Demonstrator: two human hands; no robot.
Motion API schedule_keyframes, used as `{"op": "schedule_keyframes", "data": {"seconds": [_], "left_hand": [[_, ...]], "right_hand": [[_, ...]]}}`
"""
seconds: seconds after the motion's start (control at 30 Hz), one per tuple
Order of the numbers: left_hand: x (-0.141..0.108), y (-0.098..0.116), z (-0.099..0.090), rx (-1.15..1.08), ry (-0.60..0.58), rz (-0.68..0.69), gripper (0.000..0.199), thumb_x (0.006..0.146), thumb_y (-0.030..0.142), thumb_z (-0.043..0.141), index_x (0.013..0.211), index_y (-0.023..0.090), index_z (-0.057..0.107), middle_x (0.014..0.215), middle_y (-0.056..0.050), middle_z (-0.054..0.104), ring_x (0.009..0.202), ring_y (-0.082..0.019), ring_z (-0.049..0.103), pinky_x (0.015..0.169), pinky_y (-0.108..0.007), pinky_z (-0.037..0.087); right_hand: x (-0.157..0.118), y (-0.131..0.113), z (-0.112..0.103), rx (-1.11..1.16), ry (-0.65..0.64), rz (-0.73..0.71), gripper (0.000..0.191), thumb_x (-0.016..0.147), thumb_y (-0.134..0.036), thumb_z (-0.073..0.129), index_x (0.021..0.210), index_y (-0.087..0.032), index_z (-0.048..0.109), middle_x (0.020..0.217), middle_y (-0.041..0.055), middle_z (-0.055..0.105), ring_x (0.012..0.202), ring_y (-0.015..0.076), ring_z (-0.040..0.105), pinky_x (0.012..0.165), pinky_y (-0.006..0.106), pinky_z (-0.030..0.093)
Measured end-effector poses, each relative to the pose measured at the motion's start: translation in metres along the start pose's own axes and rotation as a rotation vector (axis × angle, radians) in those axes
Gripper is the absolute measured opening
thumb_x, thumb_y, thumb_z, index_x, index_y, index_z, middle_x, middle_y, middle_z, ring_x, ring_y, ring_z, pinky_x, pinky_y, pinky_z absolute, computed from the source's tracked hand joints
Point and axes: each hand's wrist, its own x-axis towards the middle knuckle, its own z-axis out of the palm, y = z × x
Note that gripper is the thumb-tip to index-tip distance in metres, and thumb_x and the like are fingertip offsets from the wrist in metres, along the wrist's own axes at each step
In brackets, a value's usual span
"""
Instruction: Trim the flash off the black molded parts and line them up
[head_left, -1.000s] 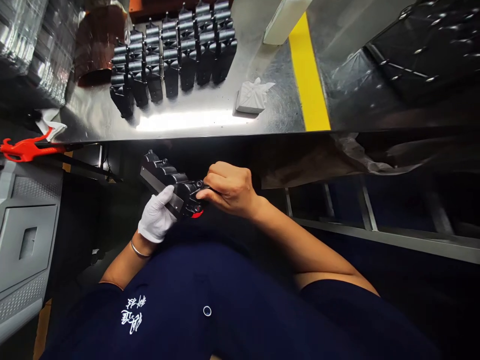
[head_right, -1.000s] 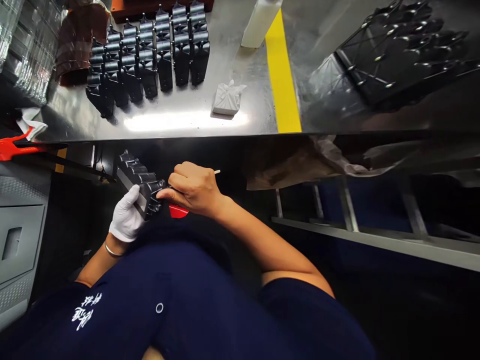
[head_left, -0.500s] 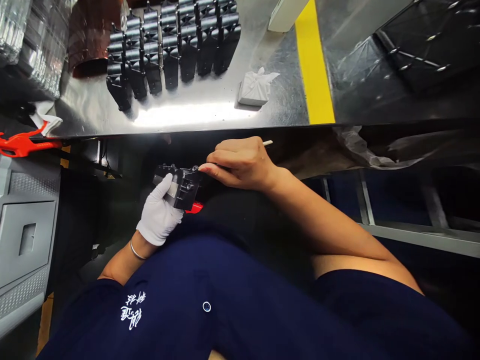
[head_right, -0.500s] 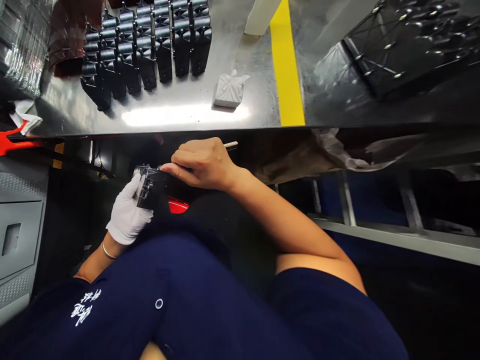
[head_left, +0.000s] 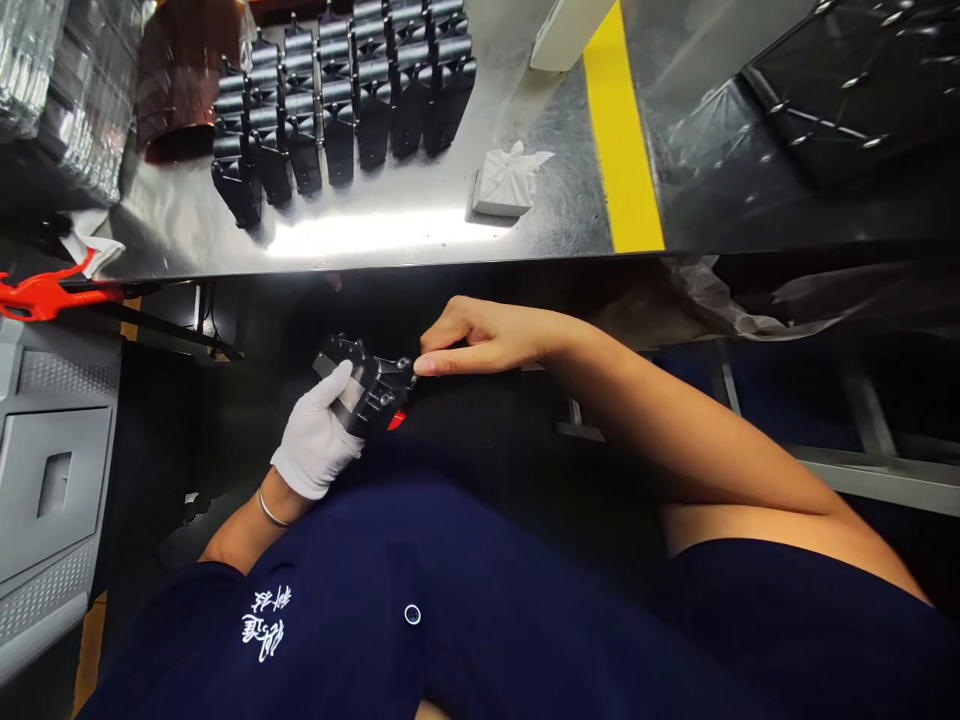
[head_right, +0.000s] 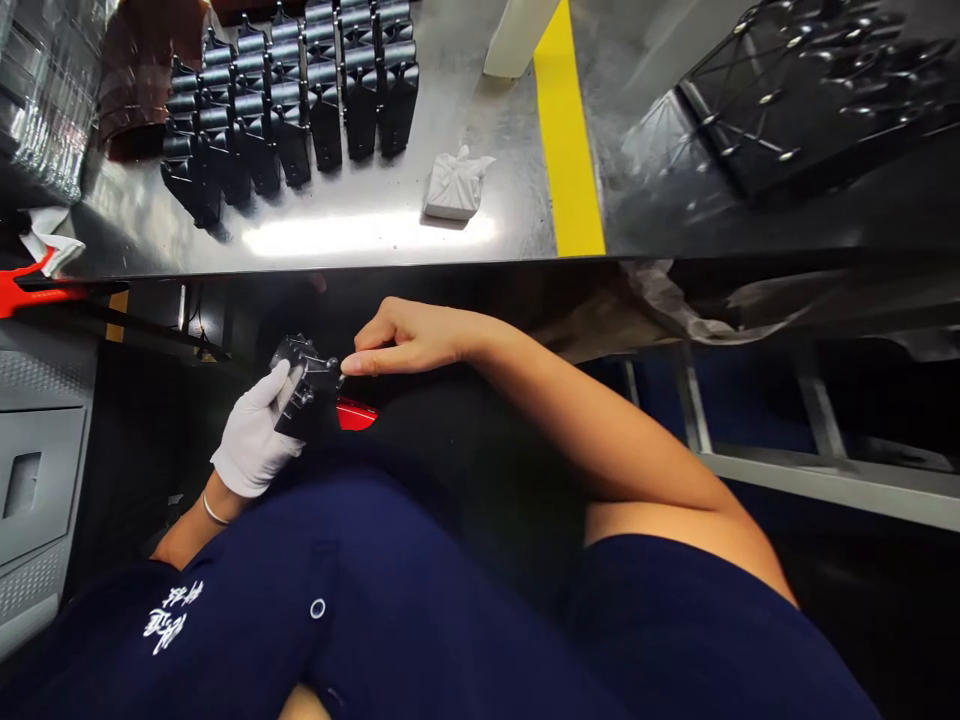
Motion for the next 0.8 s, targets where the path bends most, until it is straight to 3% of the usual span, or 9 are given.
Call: {"op": "schedule_keyframes", "data": {"seconds": [0.1, 0.23, 0.27, 0.33, 0.4, 0.47, 0.53, 0.7, 0.8], "left_hand": [[0.004, -0.002, 0.0, 0.016, -0.01, 0.002, 0.02, 0.093, 0.02, 0.053, 0.1, 0.018, 0.071, 0.102, -0.001, 0.077, 0.124, -0.019, 0.061, 0.106, -0.029, 0.05], [0.013, 0.011, -0.001, -0.065, -0.023, 0.169, 0.026, 0.097, 0.027, 0.049, 0.111, 0.019, 0.069, 0.109, -0.001, 0.076, 0.127, -0.017, 0.059, 0.105, -0.027, 0.05], [0.015, 0.016, -0.002, -0.096, -0.013, 0.212, 0.027, 0.098, 0.027, 0.048, 0.114, 0.019, 0.068, 0.109, -0.001, 0.076, 0.126, -0.016, 0.059, 0.104, -0.026, 0.05], [0.017, 0.02, -0.002, -0.144, 0.008, 0.255, 0.028, 0.099, 0.025, 0.045, 0.114, 0.018, 0.068, 0.104, -0.002, 0.077, 0.119, -0.014, 0.064, 0.101, -0.025, 0.052], [0.018, 0.016, -0.002, -0.171, -0.008, 0.235, 0.028, 0.099, 0.021, 0.044, 0.105, 0.015, 0.071, 0.098, -0.003, 0.078, 0.105, -0.014, 0.071, 0.096, -0.025, 0.055], [0.018, 0.006, -0.001, -0.18, -0.075, 0.167, 0.026, 0.096, 0.017, 0.048, 0.093, 0.012, 0.073, 0.093, -0.005, 0.078, 0.089, -0.013, 0.074, 0.089, -0.023, 0.057], [0.019, -0.005, -0.001, -0.114, -0.144, 0.154, 0.018, 0.09, 0.011, 0.056, 0.087, 0.011, 0.074, 0.087, -0.005, 0.077, 0.079, -0.014, 0.073, 0.083, -0.023, 0.056], [0.023, -0.014, -0.009, -0.102, -0.39, -0.021, 0.021, 0.085, 0.011, 0.055, 0.09, 0.009, 0.075, 0.086, -0.01, 0.076, 0.082, -0.018, 0.072, 0.09, -0.031, 0.052], [0.027, -0.011, -0.009, -0.08, -0.408, -0.107, 0.027, 0.088, 0.012, 0.048, 0.09, 0.009, 0.075, 0.084, -0.01, 0.076, 0.077, -0.019, 0.072, 0.086, -0.033, 0.052]], "right_hand": [[0.0, 0.006, 0.001, 0.218, -0.156, 0.012, 0.059, 0.091, -0.059, 0.051, 0.064, -0.009, 0.065, 0.05, -0.0029, 0.045, 0.049, 0.005, 0.037, 0.05, 0.023, 0.027], [-0.001, 0.004, 0.014, 0.332, -0.272, -0.02, 0.058, 0.088, -0.061, 0.056, 0.07, -0.007, 0.071, 0.052, -0.0007, 0.051, 0.048, 0.0056, 0.042, 0.048, 0.022, 0.03], [0.0, 0.002, 0.019, 0.339, -0.189, -0.004, 0.058, 0.087, -0.062, 0.055, 0.071, -0.009, 0.072, 0.051, -0.0013, 0.05, 0.047, 0.0059, 0.041, 0.047, 0.022, 0.03], [0.003, -0.001, 0.03, 0.333, 0.197, 0.067, 0.057, 0.086, -0.064, 0.054, 0.074, -0.012, 0.073, 0.049, -0.0034, 0.046, 0.046, 0.0064, 0.039, 0.045, 0.022, 0.029], [0.01, -0.002, 0.041, 0.318, 0.633, 0.139, 0.05, 0.082, -0.063, 0.06, 0.083, -0.015, 0.073, 0.05, -0.0053, 0.045, 0.046, 0.0071, 0.037, 0.044, 0.022, 0.029], [0.019, -0.002, 0.051, 0.319, 0.882, 0.187, 0.041, 0.077, -0.056, 0.068, 0.088, -0.017, 0.073, 0.054, -0.0048, 0.05, 0.047, 0.0078, 0.04, 0.045, 0.023, 0.032], [0.027, -0.001, 0.059, 0.353, 0.987, 0.221, 0.035, 0.073, -0.052, 0.072, 0.082, -0.018, 0.073, 0.058, -0.002, 0.057, 0.049, 0.0089, 0.045, 0.047, 0.024, 0.036], [0.032, -0.005, 0.064, 0.498, 1.143, 0.288, 0.037, 0.061, -0.053, 0.079, 0.067, -0.017, 0.071, 0.057, 0.0027, 0.062, 0.048, 0.0108, 0.047, 0.047, 0.027, 0.034], [0.028, -0.011, 0.065, 0.468, 1.173, 0.33, 0.037, 0.058, -0.053, 0.081, 0.066, -0.019, 0.071, 0.062, 0.0053, 0.066, 0.051, 0.0127, 0.051, 0.047, 0.029, 0.035]]}}
